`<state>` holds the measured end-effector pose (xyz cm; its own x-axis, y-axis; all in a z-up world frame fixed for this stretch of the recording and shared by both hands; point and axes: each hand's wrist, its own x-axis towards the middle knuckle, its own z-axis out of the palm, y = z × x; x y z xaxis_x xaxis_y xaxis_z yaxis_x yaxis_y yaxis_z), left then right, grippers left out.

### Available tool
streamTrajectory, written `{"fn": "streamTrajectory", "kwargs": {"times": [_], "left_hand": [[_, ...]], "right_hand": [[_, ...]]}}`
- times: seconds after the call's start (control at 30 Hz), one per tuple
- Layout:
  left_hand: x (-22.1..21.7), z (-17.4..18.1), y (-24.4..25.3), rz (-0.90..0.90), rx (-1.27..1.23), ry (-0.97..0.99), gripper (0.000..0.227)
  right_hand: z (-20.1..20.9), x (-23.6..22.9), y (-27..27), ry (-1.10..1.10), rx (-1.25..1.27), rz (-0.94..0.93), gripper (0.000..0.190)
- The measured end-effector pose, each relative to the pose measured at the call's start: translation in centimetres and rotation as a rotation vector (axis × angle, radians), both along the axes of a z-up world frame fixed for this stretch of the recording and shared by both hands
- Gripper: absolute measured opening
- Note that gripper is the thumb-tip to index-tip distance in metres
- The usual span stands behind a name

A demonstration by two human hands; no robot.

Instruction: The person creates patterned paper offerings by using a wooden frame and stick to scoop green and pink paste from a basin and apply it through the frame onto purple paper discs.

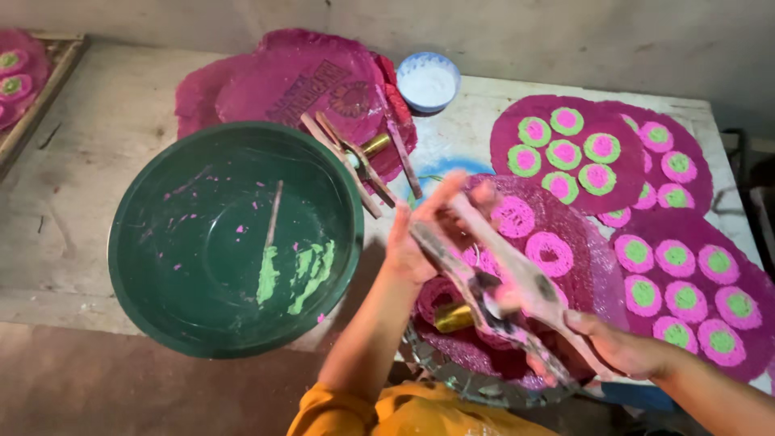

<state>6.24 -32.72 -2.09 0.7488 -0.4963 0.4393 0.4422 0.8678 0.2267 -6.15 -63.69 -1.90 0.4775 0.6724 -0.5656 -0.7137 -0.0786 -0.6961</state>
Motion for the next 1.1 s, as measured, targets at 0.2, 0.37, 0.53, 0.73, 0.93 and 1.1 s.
{"fn": "streamTrajectory", "kwargs": {"times": [0.2,0.37,0.53,0.73,0.93,1.1], "left_hand": [[6.4,-2.5,-3.6,0.063,-0.254,0.095,0.042],[8.8,-5.7,-3.6,0.068,-0.338,0.192,0.027],[9.0,-8.5,-3.9,0.052,-0.346,0.256,0.025],[10.2,-9.5,-3.5,0.020,-0.372,0.181,0.025],[11.0,-8.6,-1.3,0.111,-0.277,0.080,0.032],[10.3,-8.4,0.3,0.131,-0.250,0.113,0.033]], "right_hand": [[5.1,7.8,-0.5,-0.291,-0.508,0.178,0.074],[4.0,9.4,1.9,-0.335,-0.926,0.204,0.083],[1.8,8.6,2.5,-0.308,-0.876,0.098,0.086],[0.9,8.3,4.4,-0.387,-0.875,-0.042,0.069],[-0.2,8.5,6.3,-0.539,-0.858,-0.007,0.071],[-0.9,8.4,7.2,-0.486,-0.748,0.003,0.069]]}}
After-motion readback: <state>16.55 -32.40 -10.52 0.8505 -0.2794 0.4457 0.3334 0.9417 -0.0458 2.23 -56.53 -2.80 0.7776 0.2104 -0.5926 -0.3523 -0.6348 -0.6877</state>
